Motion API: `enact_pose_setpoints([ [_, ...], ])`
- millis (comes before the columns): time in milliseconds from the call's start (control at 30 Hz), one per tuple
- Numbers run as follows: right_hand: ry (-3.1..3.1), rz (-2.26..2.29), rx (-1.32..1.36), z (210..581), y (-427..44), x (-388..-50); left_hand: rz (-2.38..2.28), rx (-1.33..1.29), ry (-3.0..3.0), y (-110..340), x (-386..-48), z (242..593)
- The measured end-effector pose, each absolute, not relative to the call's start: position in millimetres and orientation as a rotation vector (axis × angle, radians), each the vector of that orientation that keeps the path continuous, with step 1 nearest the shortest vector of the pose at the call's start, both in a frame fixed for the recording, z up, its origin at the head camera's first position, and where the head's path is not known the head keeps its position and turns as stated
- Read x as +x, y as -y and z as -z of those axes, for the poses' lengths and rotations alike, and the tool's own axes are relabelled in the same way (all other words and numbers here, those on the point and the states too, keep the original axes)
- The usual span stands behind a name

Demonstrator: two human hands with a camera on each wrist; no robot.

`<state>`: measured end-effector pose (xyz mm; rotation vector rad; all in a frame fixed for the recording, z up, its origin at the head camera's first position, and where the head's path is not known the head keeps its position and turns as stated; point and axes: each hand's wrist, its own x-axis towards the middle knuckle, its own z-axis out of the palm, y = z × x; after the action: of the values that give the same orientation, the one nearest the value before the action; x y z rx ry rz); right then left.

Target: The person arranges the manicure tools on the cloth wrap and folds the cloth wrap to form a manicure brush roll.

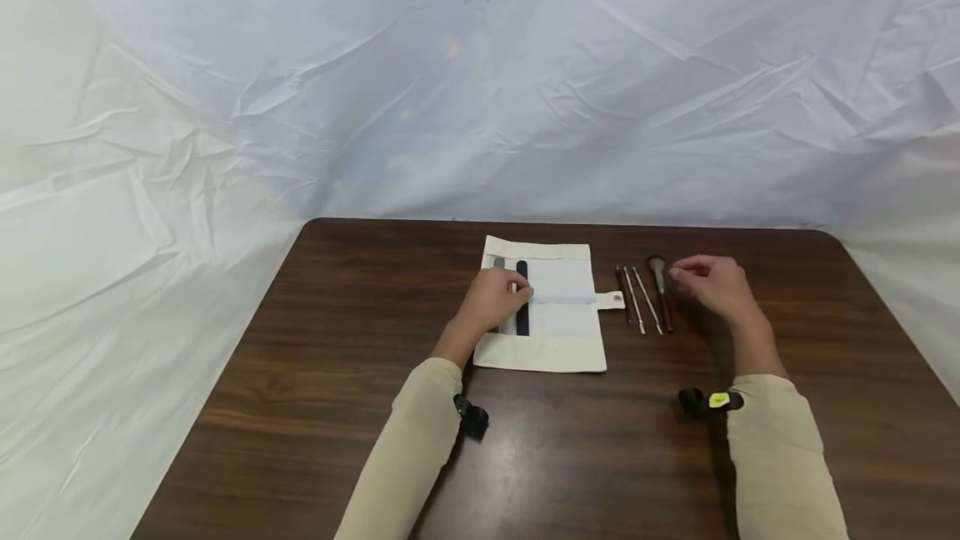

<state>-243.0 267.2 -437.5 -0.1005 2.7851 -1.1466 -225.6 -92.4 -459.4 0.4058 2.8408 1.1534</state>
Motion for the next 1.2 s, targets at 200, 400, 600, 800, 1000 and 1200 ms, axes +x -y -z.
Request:
enact_pose_setpoints([
  [200,-2.770,0.947,0.081,444.9,-274.3,-243.3,-0.946,0.435,-2.762,83.7,-232.3,456.0],
  [400,-2.758,0.895,0.153,446.8,-266.4,-247.3,-0.878,0.374,-2.725,78.7,-236.7,459.4],
  [600,-2.748,0.874,0.200,448.2,-260.9,-251.9,-0.912,0.347,-2.717,79.4,-238.1,461.7],
  [800,-2.774,0.851,0.232,449.8,-254.3,-256.6,-1.034,0.323,-2.656,83.9,-236.6,462.1],
  [1000,-2.786,0.872,0.257,451.9,-251.9,-258.2,-1.042,0.317,-2.648,84.0,-234.5,462.1],
  [1200,-2.737,0.990,0.174,446.1,-255.4,-254.2,-1.039,0.310,-2.656,84.6,-233.8,464.7],
])
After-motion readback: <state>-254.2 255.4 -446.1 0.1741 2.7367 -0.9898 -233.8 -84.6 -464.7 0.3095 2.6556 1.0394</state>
